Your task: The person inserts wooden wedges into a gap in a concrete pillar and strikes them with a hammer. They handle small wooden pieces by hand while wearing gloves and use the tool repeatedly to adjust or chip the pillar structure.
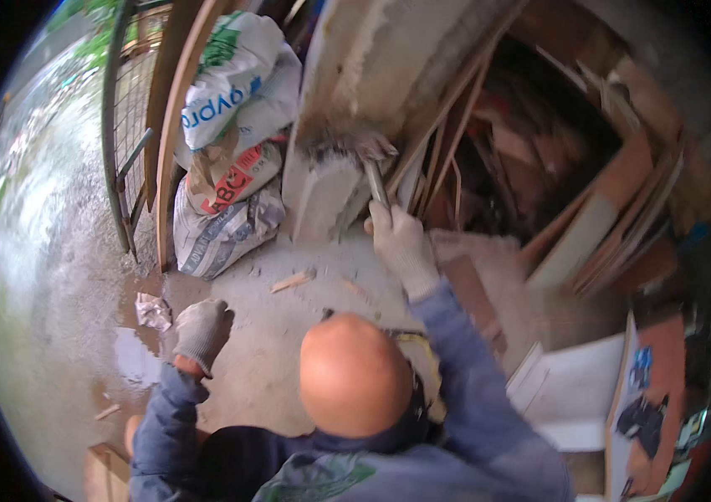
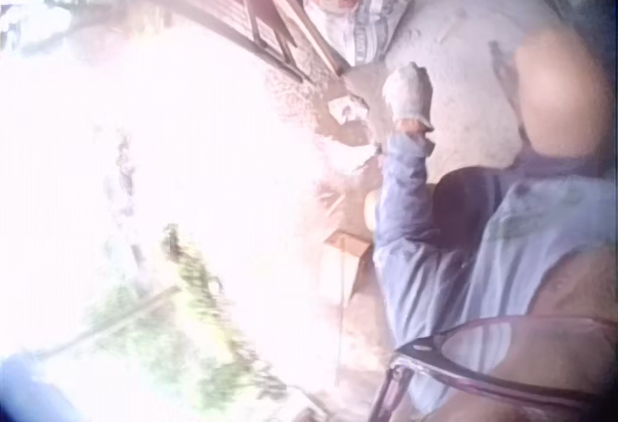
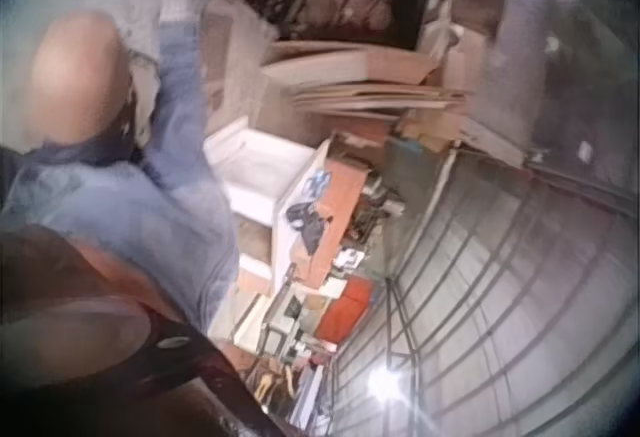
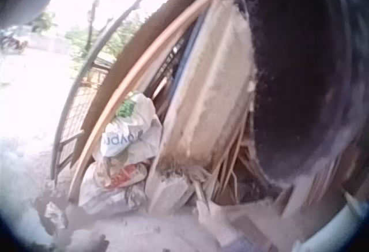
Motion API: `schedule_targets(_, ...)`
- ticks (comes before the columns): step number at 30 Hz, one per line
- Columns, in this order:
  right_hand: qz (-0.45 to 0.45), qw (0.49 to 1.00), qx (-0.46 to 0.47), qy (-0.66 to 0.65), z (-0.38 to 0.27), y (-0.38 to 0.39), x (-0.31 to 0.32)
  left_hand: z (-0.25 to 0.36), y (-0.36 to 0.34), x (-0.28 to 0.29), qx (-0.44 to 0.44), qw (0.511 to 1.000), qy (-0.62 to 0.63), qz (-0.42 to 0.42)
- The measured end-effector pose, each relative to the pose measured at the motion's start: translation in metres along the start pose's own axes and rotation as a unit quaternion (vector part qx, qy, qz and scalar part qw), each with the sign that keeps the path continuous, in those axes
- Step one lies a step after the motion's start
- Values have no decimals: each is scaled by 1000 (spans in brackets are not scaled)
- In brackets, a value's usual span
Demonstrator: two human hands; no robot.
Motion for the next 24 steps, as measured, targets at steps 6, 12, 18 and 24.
schedule_targets(6, 20, 932, 184, -311, -108, 49, 67, -26, 13, -7, 26, 999, -15, -39)
schedule_targets(12, 178, 906, 383, -13, -63, 20, 51, -10, 0, -1, -8, 1000, -21, -8)
schedule_targets(18, 46, 978, -27, -202, -34, 23, 17, -21, 6, 10, 46, 999, 2, -13)
schedule_targets(24, 25, 830, 403, -384, -152, 51, 89, -42, 11, -3, 67, 997, -10, -49)
Point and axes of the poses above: each hand's wrist, its own y-axis away from the middle knuckle, its own x-axis out of the back of the hand, z = x × y, the point moved 4 cm from there along -y, towards the middle knuckle, and after that the axes turned 13 degrees about -z, right-handed, at the moved point
